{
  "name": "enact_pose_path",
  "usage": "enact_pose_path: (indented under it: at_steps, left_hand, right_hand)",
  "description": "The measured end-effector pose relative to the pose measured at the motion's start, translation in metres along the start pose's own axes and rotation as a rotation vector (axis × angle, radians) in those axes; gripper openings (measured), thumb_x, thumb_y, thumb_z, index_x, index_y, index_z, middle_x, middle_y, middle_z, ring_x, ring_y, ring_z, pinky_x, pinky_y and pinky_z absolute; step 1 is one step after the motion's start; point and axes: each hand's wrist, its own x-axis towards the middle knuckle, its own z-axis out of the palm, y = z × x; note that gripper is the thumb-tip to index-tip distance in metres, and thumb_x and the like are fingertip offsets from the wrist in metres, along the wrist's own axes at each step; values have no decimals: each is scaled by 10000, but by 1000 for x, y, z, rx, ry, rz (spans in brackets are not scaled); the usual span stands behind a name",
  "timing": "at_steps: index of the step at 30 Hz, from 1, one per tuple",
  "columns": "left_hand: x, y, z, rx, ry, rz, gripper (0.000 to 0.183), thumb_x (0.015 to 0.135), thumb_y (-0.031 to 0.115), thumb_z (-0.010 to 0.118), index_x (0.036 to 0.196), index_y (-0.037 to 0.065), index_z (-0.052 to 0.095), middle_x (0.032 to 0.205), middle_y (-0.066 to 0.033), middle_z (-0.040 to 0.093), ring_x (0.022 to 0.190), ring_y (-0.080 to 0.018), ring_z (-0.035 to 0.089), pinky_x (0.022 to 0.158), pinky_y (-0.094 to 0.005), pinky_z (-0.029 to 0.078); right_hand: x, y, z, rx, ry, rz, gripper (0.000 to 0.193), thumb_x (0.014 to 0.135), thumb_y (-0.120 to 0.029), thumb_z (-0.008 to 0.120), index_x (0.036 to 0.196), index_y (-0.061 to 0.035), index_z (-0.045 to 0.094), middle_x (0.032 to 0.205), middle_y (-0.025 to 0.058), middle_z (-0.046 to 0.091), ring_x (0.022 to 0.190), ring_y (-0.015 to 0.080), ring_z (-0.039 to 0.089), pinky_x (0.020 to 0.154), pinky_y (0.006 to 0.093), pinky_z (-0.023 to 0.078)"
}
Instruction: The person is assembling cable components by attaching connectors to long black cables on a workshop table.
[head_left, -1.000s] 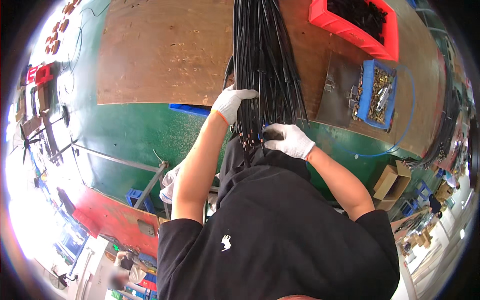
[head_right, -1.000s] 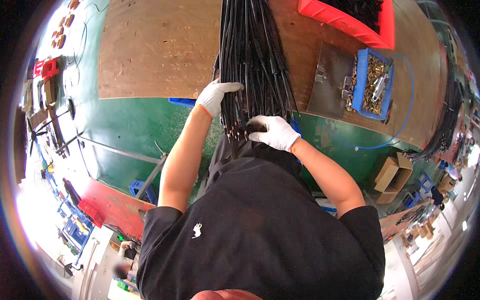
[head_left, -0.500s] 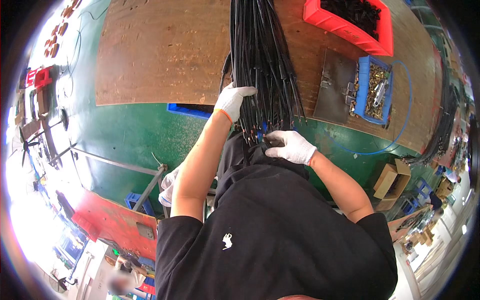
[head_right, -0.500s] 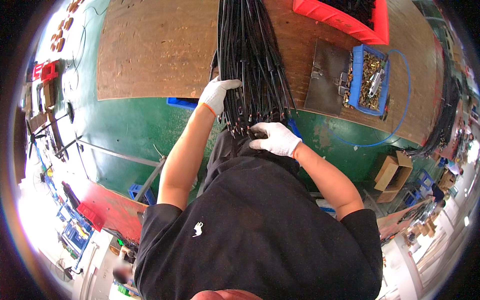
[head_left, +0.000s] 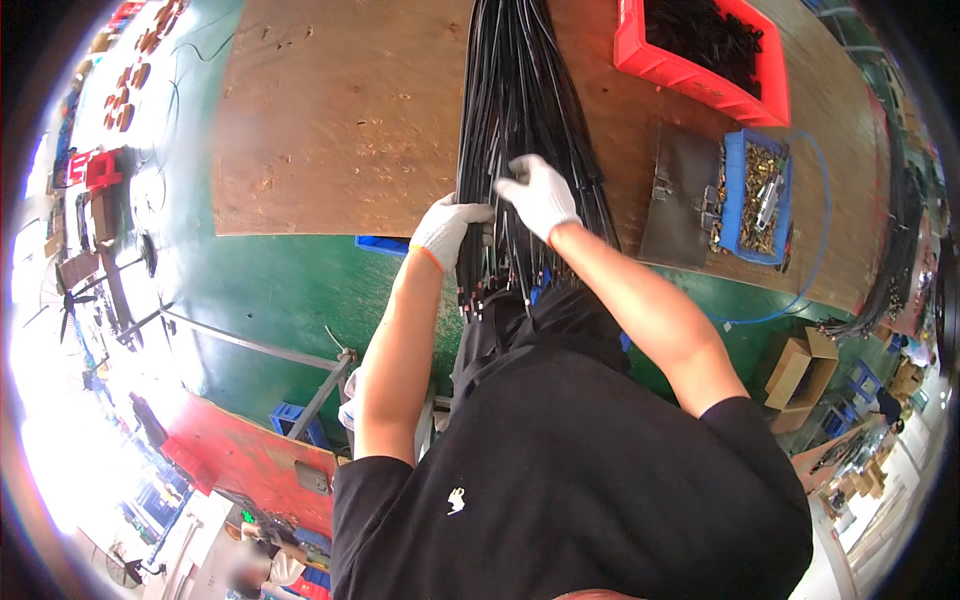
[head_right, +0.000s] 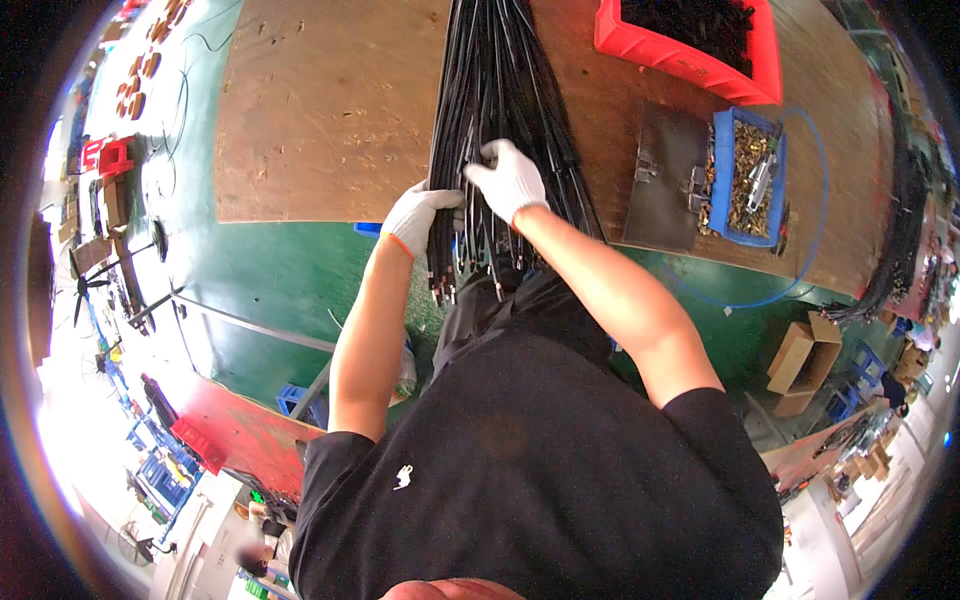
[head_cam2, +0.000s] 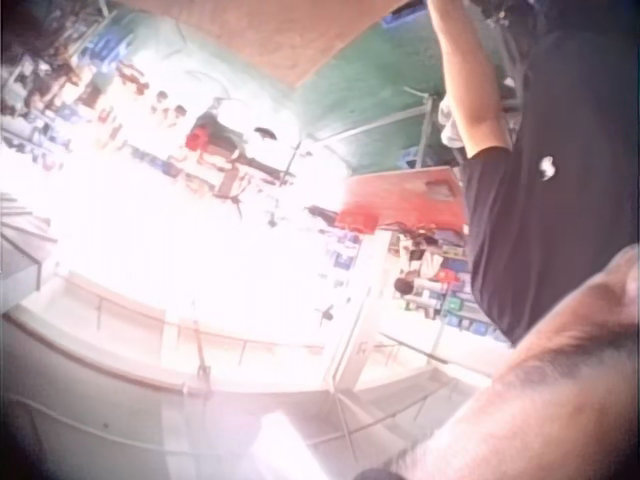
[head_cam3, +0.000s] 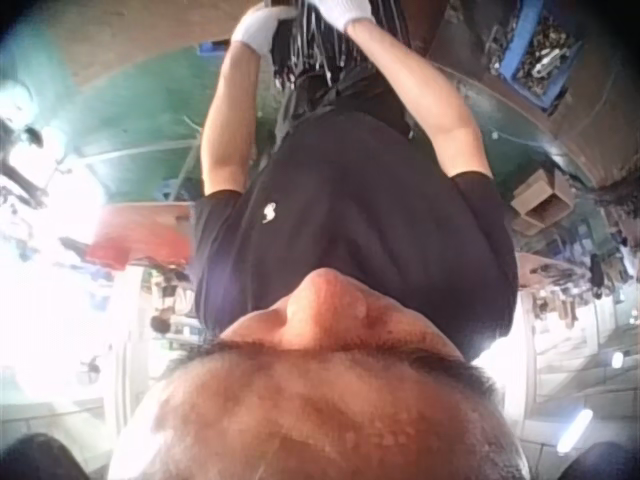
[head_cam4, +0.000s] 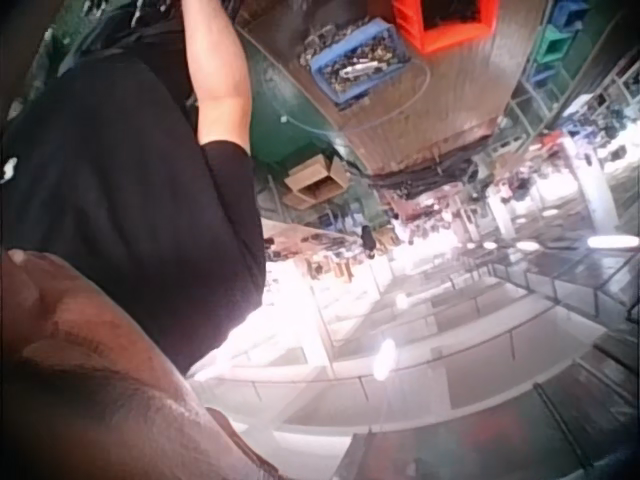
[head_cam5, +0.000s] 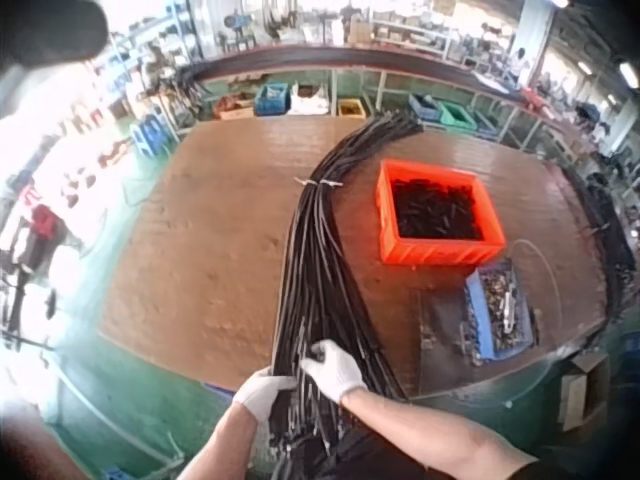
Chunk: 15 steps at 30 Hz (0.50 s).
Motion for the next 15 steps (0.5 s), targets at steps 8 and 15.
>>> enact_pose_path:
  at_steps: [8, 15]
  left_hand:
    - [9, 3, -38, 240, 117, 76, 278, 829, 80, 735, 1101, 24, 743, 871, -57, 715, 739, -163, 660, 707, -326, 549]
    - [33, -43, -18, 535, 452, 326, 358, 830, 214, 731, 1122, 12, 770, 946, -118, 794, 857, -200, 729, 831, -351, 553]
  right_hand:
    - [85, -15, -28, 220, -41, 71, 411, 970, -434, 702, 1090, -43, 744, 900, 122, 760, 760, 216, 722, 705, 367, 562]
    - [20, 50, -131, 239, -115, -18, 212, 1006, -256, 691, 1059, -56, 739, 859, 55, 735, 735, 115, 669, 698, 317, 556]
